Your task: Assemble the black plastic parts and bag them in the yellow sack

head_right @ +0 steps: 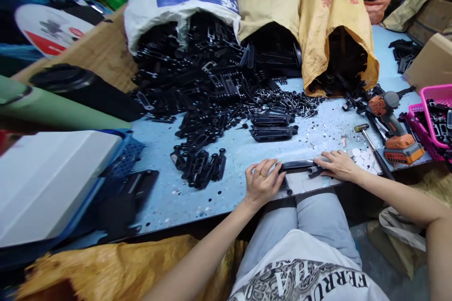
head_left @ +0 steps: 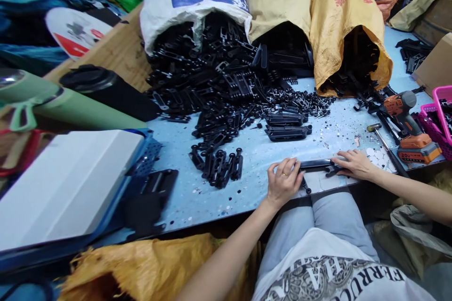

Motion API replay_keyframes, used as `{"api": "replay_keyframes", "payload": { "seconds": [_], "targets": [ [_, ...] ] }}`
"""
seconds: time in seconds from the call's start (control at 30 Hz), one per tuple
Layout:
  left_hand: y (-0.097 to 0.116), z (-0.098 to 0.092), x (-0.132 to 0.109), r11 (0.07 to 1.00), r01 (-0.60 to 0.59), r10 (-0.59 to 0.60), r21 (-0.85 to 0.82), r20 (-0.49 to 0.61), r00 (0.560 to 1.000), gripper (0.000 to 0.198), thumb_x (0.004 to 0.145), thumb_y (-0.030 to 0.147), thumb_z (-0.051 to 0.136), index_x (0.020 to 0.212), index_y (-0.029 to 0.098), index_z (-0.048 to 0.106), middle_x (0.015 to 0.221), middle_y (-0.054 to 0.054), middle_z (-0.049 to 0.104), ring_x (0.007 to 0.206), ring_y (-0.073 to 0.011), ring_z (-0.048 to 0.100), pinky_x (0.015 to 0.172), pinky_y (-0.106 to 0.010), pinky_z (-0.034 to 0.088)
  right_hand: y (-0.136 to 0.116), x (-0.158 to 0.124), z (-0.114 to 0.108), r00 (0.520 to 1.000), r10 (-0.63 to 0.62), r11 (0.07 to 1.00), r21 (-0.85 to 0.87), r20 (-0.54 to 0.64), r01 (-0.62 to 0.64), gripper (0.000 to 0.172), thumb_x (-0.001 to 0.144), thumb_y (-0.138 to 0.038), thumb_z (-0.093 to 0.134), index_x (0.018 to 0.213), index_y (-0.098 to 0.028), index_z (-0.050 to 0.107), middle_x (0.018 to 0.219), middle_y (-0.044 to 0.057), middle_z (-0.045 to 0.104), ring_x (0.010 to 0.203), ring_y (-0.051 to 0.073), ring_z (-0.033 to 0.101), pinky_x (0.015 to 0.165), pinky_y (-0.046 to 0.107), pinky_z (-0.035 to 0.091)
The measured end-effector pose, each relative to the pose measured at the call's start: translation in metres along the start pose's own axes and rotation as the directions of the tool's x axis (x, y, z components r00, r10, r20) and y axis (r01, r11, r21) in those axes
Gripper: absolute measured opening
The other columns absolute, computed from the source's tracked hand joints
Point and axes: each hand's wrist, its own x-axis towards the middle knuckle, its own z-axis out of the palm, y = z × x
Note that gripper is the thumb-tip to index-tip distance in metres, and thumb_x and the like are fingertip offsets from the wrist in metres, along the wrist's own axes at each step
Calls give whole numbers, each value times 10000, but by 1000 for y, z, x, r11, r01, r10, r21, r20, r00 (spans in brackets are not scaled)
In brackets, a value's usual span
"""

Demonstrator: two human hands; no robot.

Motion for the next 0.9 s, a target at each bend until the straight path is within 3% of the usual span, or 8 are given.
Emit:
{"api": "replay_keyframes", "payload": {
  "seconds": [0.07, 0.13, 0.27, 0.4, 0.6, 0.7, 0.8, 0.9],
  "targets": [
    [5, 4, 11, 988, -141, 148, -65, 129, 980, 297, 879, 318, 475, 1109, 187, 607, 1110, -120, 641, 1095, -241, 543, 958, -408, 318, 3, -2, 1, 997, 80, 996, -48, 3, -79, 547, 869, -613, 375, 1088, -166, 603, 936, 120, 629, 773, 199, 555, 639, 286, 335],
    [10, 11, 29, 959, -227, 268, -171, 281, 922, 314, 898, 356, 434, 1092, 180, 608, 1050, -118, 652, 1038, -216, 565, 911, -361, 375, 6, -3, 3, 989, 149, 986, -67, -14, -150, 603, 844, -665, 357, 830, -133, 639, 729, 93, 610, 679, 183, 543, 595, 274, 304],
    [16, 21, 67, 984, -69, 133, -165, 420, 898, 409, 912, 436, 378, 804, 145, 644, 751, -107, 636, 789, -193, 585, 710, -299, 431, 12, 2, 0, 989, 115, 992, -37, -92, -119, 622, 864, -655, 319, 628, -142, 577, 591, 63, 564, 561, 140, 501, 537, 264, 244],
    [15, 9, 74, 983, -28, 87, -182, 324, 942, 530, 937, 454, 288, 591, 160, 560, 593, -58, 558, 613, -147, 517, 586, -258, 377, 4, 10, -20, 985, -36, 995, 85, -166, 50, 627, 893, -631, 251, 607, -153, 538, 549, 31, 520, 510, 116, 452, 512, 258, 218],
    [18, -59, 52, 907, -244, 293, -344, 99, 951, 576, 922, 540, 195, 569, 177, 470, 530, -20, 475, 504, -129, 408, 482, -274, 267, -35, 10, -76, 943, -191, 899, 337, -271, 279, 607, 910, -608, 213, 586, -166, 473, 520, -11, 421, 475, 99, 378, 492, 253, 222],
    [27, -85, 48, 878, -234, 266, -417, 20, 964, 579, 917, 549, 162, 566, 185, 446, 497, -14, 427, 478, -134, 373, 466, -292, 240, -47, 16, -101, 915, -246, 844, 394, -319, 364, 580, 915, -593, 244, 574, -174, 455, 510, -14, 401, 466, 103, 361, 474, 264, 204],
    [44, -94, 42, 788, -136, 150, -600, -27, 988, 579, 933, 500, 106, 594, 191, 461, 474, -12, 417, 455, -135, 380, 458, -298, 251, -58, 23, -109, 894, -262, 737, 523, -364, 429, 535, 918, -568, 300, 558, -192, 426, 477, -25, 375, 441, 106, 355, 451, 272, 208],
    [65, -95, 35, 620, -59, 69, -783, -21, 997, 588, 930, 488, 69, 631, 209, 492, 473, -20, 459, 456, -141, 439, 477, -309, 326, -78, 28, -96, 862, -298, 491, 709, -410, 506, 513, 911, -577, 307, 569, -212, 421, 452, -33, 371, 422, 102, 396, 434, 259, 270]
  ]
}}
